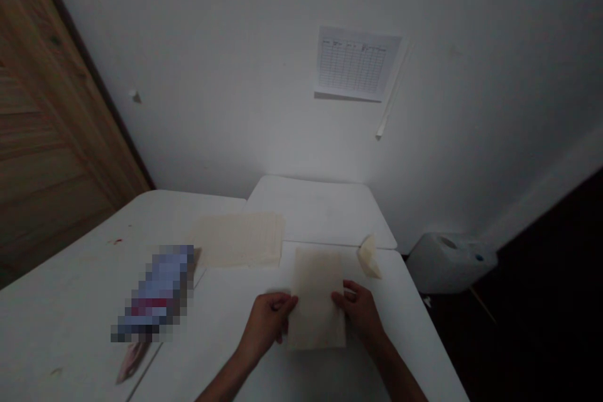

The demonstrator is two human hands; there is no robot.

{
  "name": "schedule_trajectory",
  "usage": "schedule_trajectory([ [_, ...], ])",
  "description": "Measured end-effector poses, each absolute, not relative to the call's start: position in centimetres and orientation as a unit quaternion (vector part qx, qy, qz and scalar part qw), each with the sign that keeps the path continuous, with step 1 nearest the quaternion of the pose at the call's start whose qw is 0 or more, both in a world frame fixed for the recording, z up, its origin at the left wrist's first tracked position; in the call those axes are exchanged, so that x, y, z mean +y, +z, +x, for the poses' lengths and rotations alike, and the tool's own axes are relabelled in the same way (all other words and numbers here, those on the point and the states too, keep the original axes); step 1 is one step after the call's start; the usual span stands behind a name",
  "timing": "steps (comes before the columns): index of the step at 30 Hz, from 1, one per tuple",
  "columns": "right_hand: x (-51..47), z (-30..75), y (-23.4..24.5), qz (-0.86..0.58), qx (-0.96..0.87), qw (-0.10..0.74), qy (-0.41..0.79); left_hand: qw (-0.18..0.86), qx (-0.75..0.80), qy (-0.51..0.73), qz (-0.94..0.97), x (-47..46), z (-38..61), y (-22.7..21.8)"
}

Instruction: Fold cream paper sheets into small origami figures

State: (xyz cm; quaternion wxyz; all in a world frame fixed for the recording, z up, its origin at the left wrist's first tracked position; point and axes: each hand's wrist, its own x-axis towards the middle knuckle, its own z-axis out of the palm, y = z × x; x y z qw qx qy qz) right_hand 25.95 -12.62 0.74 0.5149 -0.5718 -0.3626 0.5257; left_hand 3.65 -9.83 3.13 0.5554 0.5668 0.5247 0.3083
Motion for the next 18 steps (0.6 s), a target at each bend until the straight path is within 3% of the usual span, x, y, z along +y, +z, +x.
schedule_trajectory([
  [10, -11.7, 25.7, 0.8, -0.609, -0.446, 0.477, 0.45, 0.49, 0.558, 0.259, 0.618, -8.2, 3.2, 2.0],
  [15, -11.0, 26.2, 1.2, -0.675, -0.578, 0.396, 0.23, 0.457, 0.57, 0.241, 0.639, -6.6, 3.0, 1.2],
  [18, -10.6, 26.8, 1.4, -0.624, -0.684, 0.351, 0.14, 0.438, 0.576, 0.23, 0.65, -6.2, 3.1, 1.2],
])
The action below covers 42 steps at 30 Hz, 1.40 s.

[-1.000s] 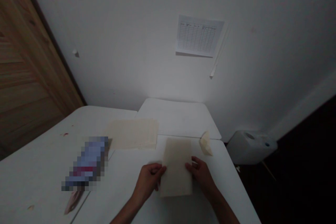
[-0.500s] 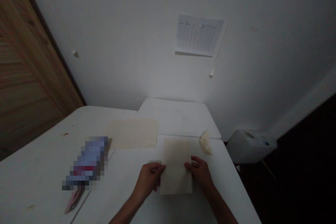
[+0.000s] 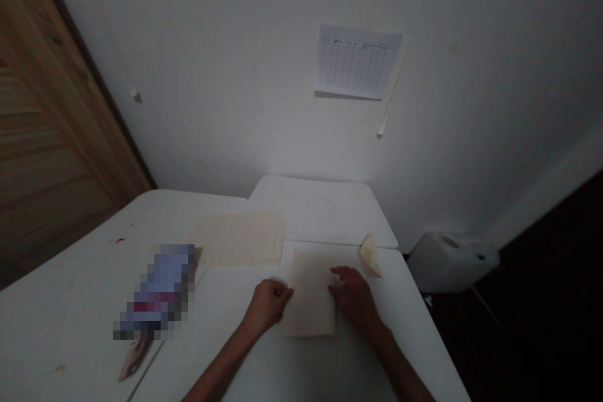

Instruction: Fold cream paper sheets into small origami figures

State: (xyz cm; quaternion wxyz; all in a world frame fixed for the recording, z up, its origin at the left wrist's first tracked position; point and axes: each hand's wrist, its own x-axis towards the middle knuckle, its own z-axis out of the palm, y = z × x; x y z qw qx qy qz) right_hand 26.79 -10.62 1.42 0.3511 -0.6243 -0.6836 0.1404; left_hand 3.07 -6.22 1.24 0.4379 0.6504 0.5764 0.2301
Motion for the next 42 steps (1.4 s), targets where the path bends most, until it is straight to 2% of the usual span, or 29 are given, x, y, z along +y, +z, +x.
schedule_trajectory([
  [4, -10.1, 27.5, 1.0, -0.524, -0.781, 0.312, 0.131, 0.417, 0.584, 0.212, 0.663, -6.0, 3.2, 1.5],
  [10, -10.2, 28.7, 0.9, -0.49, -0.814, 0.286, 0.13, 0.406, 0.587, 0.19, 0.674, -5.8, 3.1, 1.9],
  [20, -12.0, 29.4, 1.7, -0.512, -0.825, 0.192, 0.141, 0.44, 0.588, 0.157, 0.661, -6.3, 2.5, 1.7],
  [28, -12.4, 29.0, 2.6, -0.525, -0.816, 0.189, 0.151, 0.458, 0.588, 0.147, 0.65, -8.9, 1.3, 1.6],
  [36, -12.6, 29.2, 3.3, -0.517, -0.83, 0.135, 0.16, 0.427, 0.593, 0.173, 0.66, -9.4, 1.5, 1.7],
  [42, -12.6, 29.5, 3.5, -0.508, -0.837, 0.118, 0.165, 0.327, 0.566, 0.181, 0.735, -9.7, 1.2, 1.1],
])
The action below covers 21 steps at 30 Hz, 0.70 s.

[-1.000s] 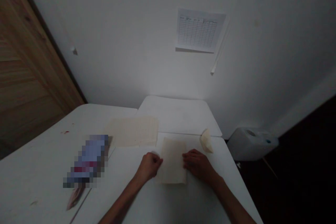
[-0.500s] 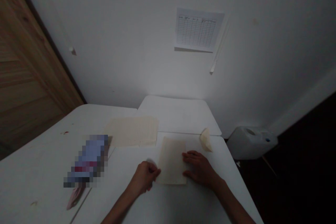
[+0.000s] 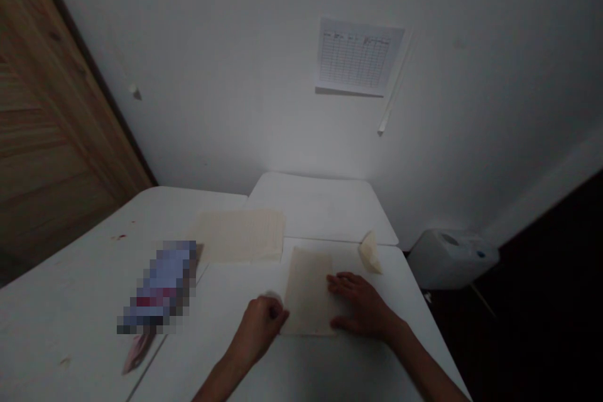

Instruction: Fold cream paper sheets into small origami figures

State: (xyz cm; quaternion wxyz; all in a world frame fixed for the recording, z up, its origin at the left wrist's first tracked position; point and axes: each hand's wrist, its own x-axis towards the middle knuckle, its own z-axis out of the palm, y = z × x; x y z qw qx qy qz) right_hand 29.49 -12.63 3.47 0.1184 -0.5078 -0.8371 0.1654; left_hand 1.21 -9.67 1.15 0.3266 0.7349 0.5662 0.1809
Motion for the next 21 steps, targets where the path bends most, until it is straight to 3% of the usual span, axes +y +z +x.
schedule_trajectory([
  [7, -12.8, 29.4, 4.0, -0.515, -0.833, 0.111, 0.172, 0.181, 0.602, 0.128, 0.767, -11.8, 1.3, 2.0],
  [12, -12.8, 29.5, 3.8, -0.507, -0.84, 0.098, 0.168, 0.071, 0.449, 0.247, 0.856, -13.3, 1.7, 0.7],
  [17, -13.7, 29.1, 2.8, -0.525, -0.832, 0.119, 0.135, 0.05, 0.318, 0.245, 0.914, -15.1, 2.6, 0.2],
  [21, -14.6, 28.1, 1.6, -0.568, -0.806, 0.129, 0.108, 0.047, 0.324, 0.227, 0.917, -15.7, 2.9, 0.4],
])
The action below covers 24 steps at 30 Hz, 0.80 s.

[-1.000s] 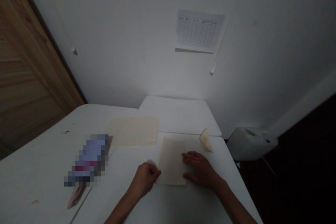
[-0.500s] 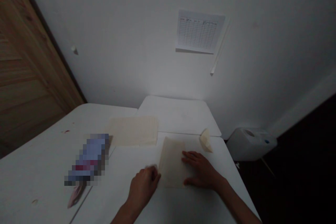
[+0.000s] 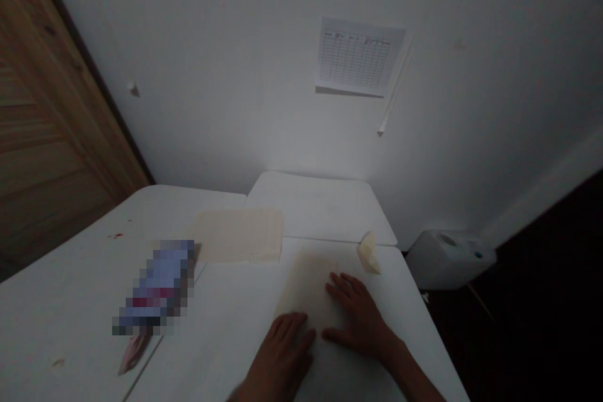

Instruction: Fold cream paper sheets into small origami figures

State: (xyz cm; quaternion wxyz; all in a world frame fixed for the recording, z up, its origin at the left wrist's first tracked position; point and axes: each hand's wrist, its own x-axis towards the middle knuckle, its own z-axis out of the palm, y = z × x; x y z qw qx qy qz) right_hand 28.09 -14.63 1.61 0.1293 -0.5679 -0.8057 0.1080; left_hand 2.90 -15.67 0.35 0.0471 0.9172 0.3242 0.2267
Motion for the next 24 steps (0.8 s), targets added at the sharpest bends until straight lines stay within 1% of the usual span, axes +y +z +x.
schedule_trajectory([
  [5, -15.7, 26.1, 0.1, -0.623, -0.764, 0.157, 0.061, 0.014, 0.413, 0.247, 0.877, -14.5, 3.2, -0.9],
  [10, -16.2, 24.8, -0.6, -0.649, -0.738, 0.182, 0.027, -0.014, 0.452, 0.269, 0.85, -13.5, 3.4, -2.0],
  [18, -16.1, 24.9, -0.4, -0.652, -0.734, 0.188, 0.019, 0.018, 0.48, 0.234, 0.845, -12.7, 2.8, -1.8],
  [24, -15.8, 24.7, 0.1, -0.66, -0.73, 0.177, 0.019, 0.022, 0.482, 0.21, 0.85, -12.4, 2.4, -1.2],
])
